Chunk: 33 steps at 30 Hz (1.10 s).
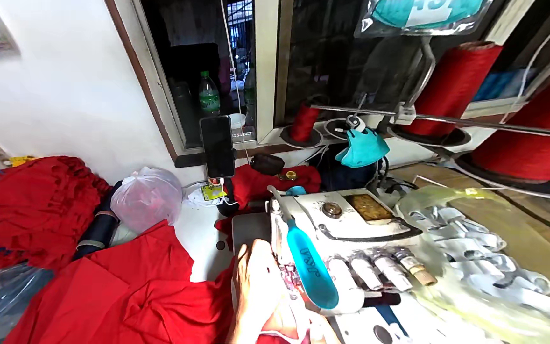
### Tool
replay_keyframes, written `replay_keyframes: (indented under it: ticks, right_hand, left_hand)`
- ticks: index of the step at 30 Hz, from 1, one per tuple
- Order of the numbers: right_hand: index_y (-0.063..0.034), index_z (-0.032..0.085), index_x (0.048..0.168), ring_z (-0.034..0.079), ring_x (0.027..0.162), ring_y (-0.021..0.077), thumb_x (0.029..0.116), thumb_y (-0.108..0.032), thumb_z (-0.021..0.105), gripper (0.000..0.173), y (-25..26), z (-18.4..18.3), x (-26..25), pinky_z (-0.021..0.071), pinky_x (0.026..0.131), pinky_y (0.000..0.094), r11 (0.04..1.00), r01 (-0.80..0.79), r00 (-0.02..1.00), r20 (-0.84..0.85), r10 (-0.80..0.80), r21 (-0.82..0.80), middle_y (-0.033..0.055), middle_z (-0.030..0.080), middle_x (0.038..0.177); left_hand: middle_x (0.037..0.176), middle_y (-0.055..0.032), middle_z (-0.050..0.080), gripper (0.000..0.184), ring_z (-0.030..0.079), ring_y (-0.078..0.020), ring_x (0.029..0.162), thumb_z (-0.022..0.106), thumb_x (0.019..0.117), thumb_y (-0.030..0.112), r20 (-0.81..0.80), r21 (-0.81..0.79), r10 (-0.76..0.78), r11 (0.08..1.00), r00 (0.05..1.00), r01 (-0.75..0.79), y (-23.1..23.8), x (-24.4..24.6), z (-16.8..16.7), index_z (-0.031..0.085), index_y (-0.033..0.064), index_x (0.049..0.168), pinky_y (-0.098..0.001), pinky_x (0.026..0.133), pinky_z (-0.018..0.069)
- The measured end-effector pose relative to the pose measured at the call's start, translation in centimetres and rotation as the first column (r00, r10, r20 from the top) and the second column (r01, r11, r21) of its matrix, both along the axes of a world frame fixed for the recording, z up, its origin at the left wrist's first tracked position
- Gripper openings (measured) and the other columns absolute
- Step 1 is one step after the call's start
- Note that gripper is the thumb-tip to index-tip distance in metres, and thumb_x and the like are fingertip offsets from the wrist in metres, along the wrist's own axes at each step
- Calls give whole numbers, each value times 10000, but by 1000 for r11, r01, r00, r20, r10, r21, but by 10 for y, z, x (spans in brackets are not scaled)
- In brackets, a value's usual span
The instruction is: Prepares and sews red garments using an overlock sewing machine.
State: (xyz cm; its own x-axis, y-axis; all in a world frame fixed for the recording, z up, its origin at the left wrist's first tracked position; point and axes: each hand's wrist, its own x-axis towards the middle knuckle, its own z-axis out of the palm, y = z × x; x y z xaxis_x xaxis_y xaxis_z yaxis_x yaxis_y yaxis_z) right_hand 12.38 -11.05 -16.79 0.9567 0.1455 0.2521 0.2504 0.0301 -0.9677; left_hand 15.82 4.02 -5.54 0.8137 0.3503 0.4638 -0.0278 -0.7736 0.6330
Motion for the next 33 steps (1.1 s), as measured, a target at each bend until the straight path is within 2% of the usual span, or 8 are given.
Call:
replay_keyframes:
  ticks: [4, 7, 11, 14, 17, 19, 22, 33]
  right_hand:
    - [98, 629, 1111, 561, 609, -68, 1092, -298, 422, 447, 0, 4, -5, 519, 583, 144, 999, 35, 999, -16, -36, -31, -42, 626, 759]
    - [77, 638, 1122, 563, 630, -76, 1092, -339, 436, 463, 0, 6, -5, 515, 593, 131, 999, 46, 999, -21, -47, -15, -47, 644, 790]
    - [55, 657, 1121, 565, 631, -71, 1086, -375, 432, 487, 1, 4, -3, 512, 588, 127, 998, 63, 998, 3, -63, -29, -44, 658, 809]
    - [34, 671, 1120, 612, 729, -69, 1082, -414, 425, 513, 1, 1, 0, 539, 674, 136, 997, 68, 997, 22, -67, -35, -34, 692, 871]
    - [18, 674, 1097, 588, 688, -71, 1080, -419, 429, 501, 4, -1, 2, 516, 621, 123, 997, 78, 996, 37, -78, 1, -51, 677, 852]
    - [17, 680, 1108, 623, 750, -66, 1077, -430, 429, 514, 4, -3, 2, 540, 682, 131, 997, 79, 996, 51, -79, 8, -43, 702, 890]
    - [-4, 681, 1112, 600, 685, -56, 1075, -479, 427, 540, 4, -6, 3, 520, 608, 137, 997, 80, 996, 49, -80, 4, -54, 685, 847]
    - [-1, 680, 1096, 592, 675, -56, 1075, -472, 427, 535, 5, -4, 3, 514, 599, 131, 997, 81, 996, 35, -81, 18, -50, 683, 852]
  left_hand:
    - [908, -107, 727, 261, 709, -234, 925, 689, 792, 141, 31, 4, 1, 1000, 1000, -1, 0, -1, 0, 707, -6, 1007, -459, 948, 519]
    - [945, -131, 738, 284, 713, -246, 959, 677, 791, 116, 62, -15, -8, 1000, 998, 9, -1, -1, -2, 715, -32, 1030, -459, 972, 518]
    - [939, -140, 727, 257, 697, -274, 949, 695, 790, 138, 54, -38, 4, 999, 999, -2, -1, -2, -3, 721, -6, 1002, -460, 884, 532]
    - [940, -145, 725, 250, 694, -273, 959, 708, 794, 149, 23, -50, 13, 999, 1000, -12, -1, -2, -3, 721, -3, 992, -460, 899, 523]
    - [882, -112, 709, 180, 688, -250, 900, 694, 797, 147, 15, -37, 23, 999, 1000, -23, 0, 0, -5, 707, 18, 922, -445, 833, 537]
    - [887, -114, 710, 178, 688, -250, 907, 696, 801, 144, 5, -47, 23, 999, 1000, -23, -1, 0, -4, 709, 16, 924, -447, 841, 535]
    - [873, -104, 705, 193, 686, -243, 892, 702, 814, 156, 1, -54, 31, 998, 1000, -31, 0, 1, -5, 710, 24, 956, -440, 829, 542]
    - [874, -97, 704, 203, 681, -239, 882, 702, 831, 156, 0, -73, 31, 997, 1000, -31, 0, 2, -6, 711, 30, 990, -444, 816, 542]
